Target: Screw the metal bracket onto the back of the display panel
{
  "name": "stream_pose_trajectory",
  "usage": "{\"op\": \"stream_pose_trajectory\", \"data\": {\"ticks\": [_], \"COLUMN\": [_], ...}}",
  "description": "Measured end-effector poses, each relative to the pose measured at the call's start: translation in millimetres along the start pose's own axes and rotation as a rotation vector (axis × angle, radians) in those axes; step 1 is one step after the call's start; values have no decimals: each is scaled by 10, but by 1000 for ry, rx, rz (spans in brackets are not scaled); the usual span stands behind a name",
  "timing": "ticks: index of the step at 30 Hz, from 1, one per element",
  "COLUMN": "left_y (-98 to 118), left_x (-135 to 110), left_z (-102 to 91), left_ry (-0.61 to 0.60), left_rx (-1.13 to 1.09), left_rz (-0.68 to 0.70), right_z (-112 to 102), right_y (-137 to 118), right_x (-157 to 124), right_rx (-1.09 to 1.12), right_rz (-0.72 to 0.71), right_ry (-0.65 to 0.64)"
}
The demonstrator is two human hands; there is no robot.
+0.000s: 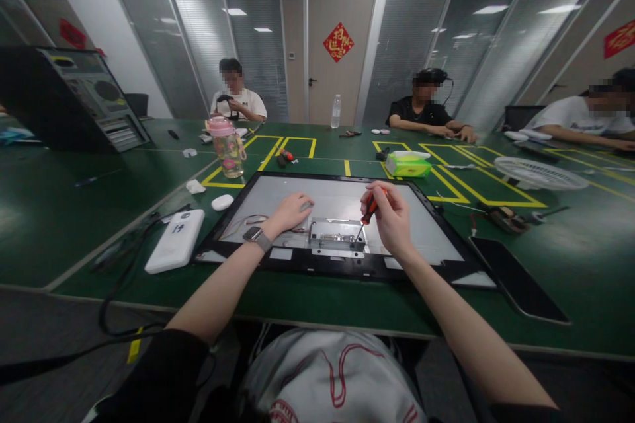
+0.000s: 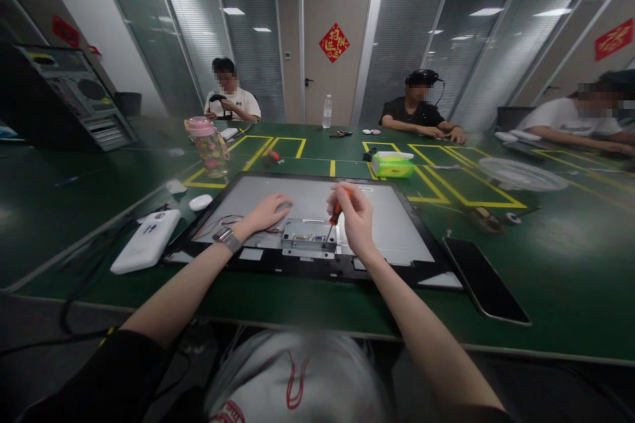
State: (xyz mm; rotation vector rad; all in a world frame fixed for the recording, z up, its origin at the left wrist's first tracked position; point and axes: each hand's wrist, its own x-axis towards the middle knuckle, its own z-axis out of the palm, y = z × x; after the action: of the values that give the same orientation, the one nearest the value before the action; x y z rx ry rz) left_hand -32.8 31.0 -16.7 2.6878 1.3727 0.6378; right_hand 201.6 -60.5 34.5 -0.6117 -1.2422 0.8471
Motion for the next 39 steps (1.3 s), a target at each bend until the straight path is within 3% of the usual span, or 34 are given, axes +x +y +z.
{"op": "stream_pose_trajectory", "data": {"ticks": [7, 11, 17, 25, 31, 36, 39], "left_y": [3, 18, 32, -12, -6, 16, 25], "left_x": [1, -1, -10, 9, 1, -3, -6], "left_z": [-3, -14, -30, 19, 12, -14, -22], "left_ry": [-5, -12, -5, 11, 7, -11, -11], "left_rx": [7, -1, -4, 2, 14, 22, 23], "left_rz": [5, 4, 2, 9, -1, 0, 0], "right_z": [-23, -29, -80, -54, -44, -78, -89], "right_y": [3, -15, 55, 27, 5, 4, 13], "right_x": [-28, -10, 40, 50, 62, 104, 115], "right_rx": [-273, -356, -211, 69, 42, 174, 180], "right_rz": [-189, -215, -109, 42, 16, 156, 162], "right_ry": [51, 76, 107, -103, -2, -2, -10]}}
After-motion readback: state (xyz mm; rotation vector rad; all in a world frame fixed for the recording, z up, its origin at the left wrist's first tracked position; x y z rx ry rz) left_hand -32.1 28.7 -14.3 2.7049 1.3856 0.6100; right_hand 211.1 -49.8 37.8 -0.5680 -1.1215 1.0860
